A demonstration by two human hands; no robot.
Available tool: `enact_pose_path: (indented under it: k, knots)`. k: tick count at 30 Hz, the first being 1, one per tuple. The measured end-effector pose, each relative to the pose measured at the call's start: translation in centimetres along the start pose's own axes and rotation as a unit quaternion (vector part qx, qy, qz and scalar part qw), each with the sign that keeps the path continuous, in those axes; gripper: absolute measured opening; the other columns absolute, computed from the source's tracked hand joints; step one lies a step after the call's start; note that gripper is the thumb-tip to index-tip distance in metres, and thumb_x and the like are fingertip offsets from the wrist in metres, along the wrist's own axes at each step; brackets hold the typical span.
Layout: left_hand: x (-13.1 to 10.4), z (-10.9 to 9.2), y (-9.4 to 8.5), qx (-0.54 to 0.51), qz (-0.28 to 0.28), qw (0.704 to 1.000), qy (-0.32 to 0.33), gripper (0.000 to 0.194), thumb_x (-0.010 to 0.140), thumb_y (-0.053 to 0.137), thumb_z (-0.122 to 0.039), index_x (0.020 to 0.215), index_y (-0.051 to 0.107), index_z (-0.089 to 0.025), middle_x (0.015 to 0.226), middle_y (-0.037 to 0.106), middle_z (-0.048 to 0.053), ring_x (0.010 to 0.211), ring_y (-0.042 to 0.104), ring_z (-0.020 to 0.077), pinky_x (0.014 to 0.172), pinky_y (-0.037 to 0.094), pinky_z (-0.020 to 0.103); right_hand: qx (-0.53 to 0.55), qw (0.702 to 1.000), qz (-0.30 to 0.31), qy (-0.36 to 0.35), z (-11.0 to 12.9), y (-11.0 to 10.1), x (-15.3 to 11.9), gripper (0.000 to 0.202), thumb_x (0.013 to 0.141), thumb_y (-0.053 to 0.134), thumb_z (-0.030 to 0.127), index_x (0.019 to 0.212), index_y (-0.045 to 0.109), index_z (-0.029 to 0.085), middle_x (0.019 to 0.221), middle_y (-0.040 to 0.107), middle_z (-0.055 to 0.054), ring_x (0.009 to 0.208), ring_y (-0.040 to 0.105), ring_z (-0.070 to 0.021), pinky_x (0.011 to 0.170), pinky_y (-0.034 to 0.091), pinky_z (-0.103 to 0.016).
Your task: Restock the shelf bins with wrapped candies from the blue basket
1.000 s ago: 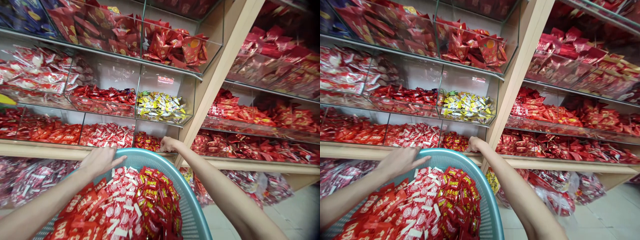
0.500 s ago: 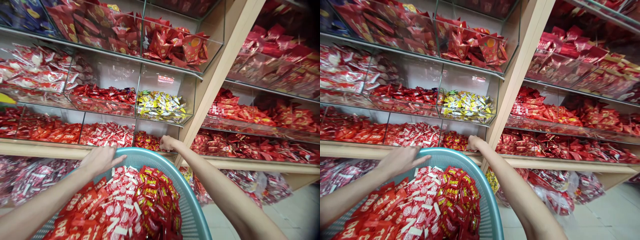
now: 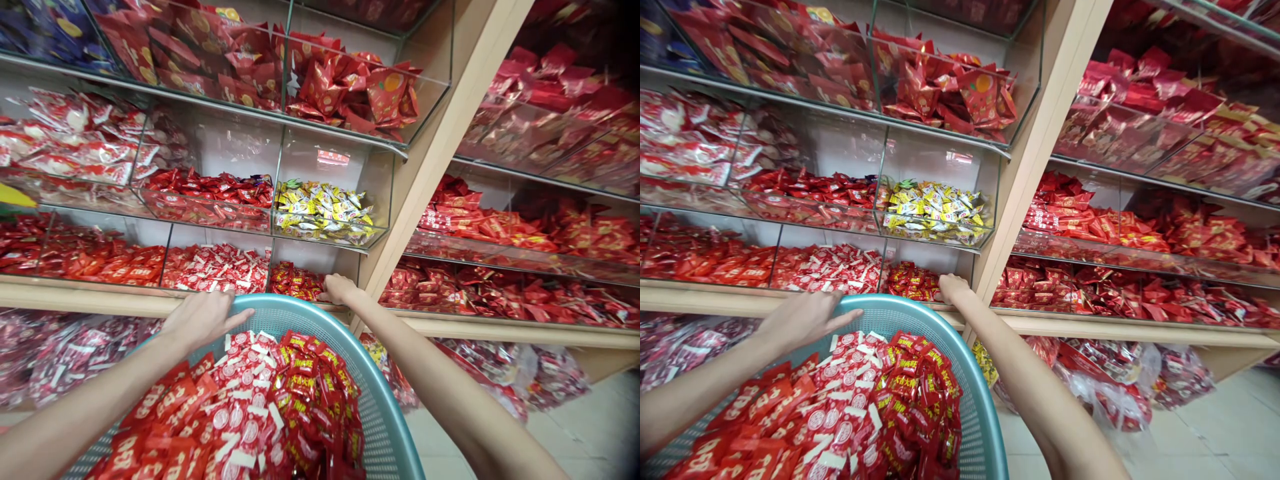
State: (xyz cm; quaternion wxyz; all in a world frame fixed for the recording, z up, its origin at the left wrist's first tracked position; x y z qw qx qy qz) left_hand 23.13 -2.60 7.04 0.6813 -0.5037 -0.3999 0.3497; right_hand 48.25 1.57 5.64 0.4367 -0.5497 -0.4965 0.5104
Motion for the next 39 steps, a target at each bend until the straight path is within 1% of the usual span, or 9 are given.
enact_pose_path:
  k: [10, 14, 17, 20, 25, 29, 31, 36, 39]
  knots:
    - [0.0, 0.0, -0.1, 0.013, -0.006, 1.0, -0.001, 0.067, 0.084, 0.018, -0.065, 0.092, 0.059, -0.013, 0.074, 0.069, 0.015, 0.07, 0.066, 0.0323, 0.058, 0.045, 0.037, -0.026, 0.994, -0.102, -0.011, 0.7, -2.2, -1.8, 0.031, 0.092, 0.035, 0.016, 0.102, 0.064, 0.01, 0.105, 0.064, -0.02, 0.099, 0.062, -0.0274, 0.077, 0.046, -0.032]
    - [-0.2, 0.1, -0.2, 0.011, -0.002, 1.0, -0.003, 0.069, 0.083, 0.018, -0.066, 0.094, 0.06, -0.012, 0.073, 0.069, 0.017, 0.068, 0.066, 0.0332, 0.058, 0.045, 0.038, 0.012, 0.983, -0.183, -0.024, 0.9, -4.9, -6.8, 0.035, 0.097, 0.027, 0.029, 0.101, 0.059, 0.015, 0.104, 0.063, -0.014, 0.093, 0.061, -0.0225, 0.073, 0.042, -0.028]
    - [-0.1, 0.1, -0.3, -0.001, 0.002, 1.0, -0.011, 0.07, 0.082, 0.018, -0.067, 0.092, 0.061, -0.012, 0.072, 0.068, 0.018, 0.068, 0.065, 0.0348, 0.058, 0.045, 0.04, 0.16, 0.958, -0.223, -0.087, 1.2, -5.0, -12.4, 0.036, 0.096, 0.031, 0.034, 0.08, 0.058, 0.017, 0.083, 0.064, -0.006, 0.076, 0.059, -0.0157, 0.067, 0.038, -0.024]
    - [0.0, 0.1, -0.2, 0.003, 0.001, 1.0, -0.017, 0.071, 0.081, 0.02, -0.067, 0.095, 0.061, -0.011, 0.073, 0.068, 0.018, 0.067, 0.065, 0.0354, 0.058, 0.045, 0.04, 0.292, 0.935, -0.16, -0.124, 1.1, -2.2, -17.4, 0.04, 0.095, 0.034, 0.039, 0.067, 0.053, 0.019, 0.064, 0.056, 0.0, 0.061, 0.051, -0.0129, 0.057, 0.034, -0.023]
    - [-0.2, -0.3, -0.3, 0.018, -0.006, 1.0, -0.015, 0.072, 0.081, 0.02, -0.068, 0.097, 0.06, -0.01, 0.073, 0.068, 0.019, 0.068, 0.065, 0.0362, 0.058, 0.046, 0.041, 0.376, 0.914, -0.072, -0.132, 0.9, 2.6, -21.8, 0.041, 0.093, 0.035, 0.043, 0.066, 0.055, 0.02, 0.065, 0.056, 0.0, 0.062, 0.051, -0.0134, 0.059, 0.037, -0.025]
    - [-0.4, -0.6, -0.9, 0.032, -0.009, 0.999, -0.014, 0.072, 0.082, 0.018, -0.067, 0.094, 0.06, -0.01, 0.073, 0.068, 0.019, 0.067, 0.065, 0.0365, 0.056, 0.045, 0.041, 0.41, 0.899, -0.15, -0.029, -2.0, 4.0, -22.9, 0.033, 0.087, 0.044, 0.05, 0.1, 0.06, 0.024, 0.084, 0.06, -0.004, 0.072, 0.056, -0.0173, 0.07, 0.044, -0.03]
    - [-0.6, -0.7, -1.0, 0.035, -0.002, 0.999, -0.018, 0.073, 0.081, 0.017, -0.068, 0.094, 0.06, -0.01, 0.076, 0.068, 0.02, 0.068, 0.065, 0.0359, 0.057, 0.046, 0.04, 0.43, 0.889, -0.153, 0.047, -3.6, 5.8, -23.6, 0.049, 0.082, 0.049, 0.056, 0.12, 0.05, 0.025, 0.083, 0.059, -0.004, 0.066, 0.056, -0.0186, 0.067, 0.047, -0.034]
    - [-1.0, -0.8, -1.1, 0.028, 0.016, 0.999, -0.023, 0.077, 0.08, 0.015, -0.071, 0.096, 0.06, -0.011, 0.078, 0.069, 0.02, 0.073, 0.066, 0.0341, 0.062, 0.047, 0.039, 0.575, 0.806, 0.061, 0.127, -2.4, 12.3, -26.2, 0.052, 0.074, 0.051, 0.056, 0.123, 0.047, 0.037, 0.08, 0.063, -0.003, 0.063, 0.064, -0.0238, 0.048, 0.05, -0.034]
    - [-0.7, -0.9, -1.0, 0.01, 0.014, 1.0, -0.025, 0.078, 0.078, 0.016, -0.073, 0.095, 0.061, -0.011, 0.078, 0.069, 0.02, 0.075, 0.065, 0.0346, 0.064, 0.046, 0.04, 0.579, 0.799, 0.095, 0.132, -1.0, 13.1, -27.6, 0.033, 0.073, 0.055, 0.049, 0.106, 0.058, 0.044, 0.067, 0.061, 0.0, 0.063, 0.065, -0.0253, 0.048, 0.052, -0.036]
Point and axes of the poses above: each hand's wrist, its own x-axis towards the middle knuckle, its own y-axis out of the palm, z = x × y, the point moved 7 cm from there along x, towards the middle knuckle
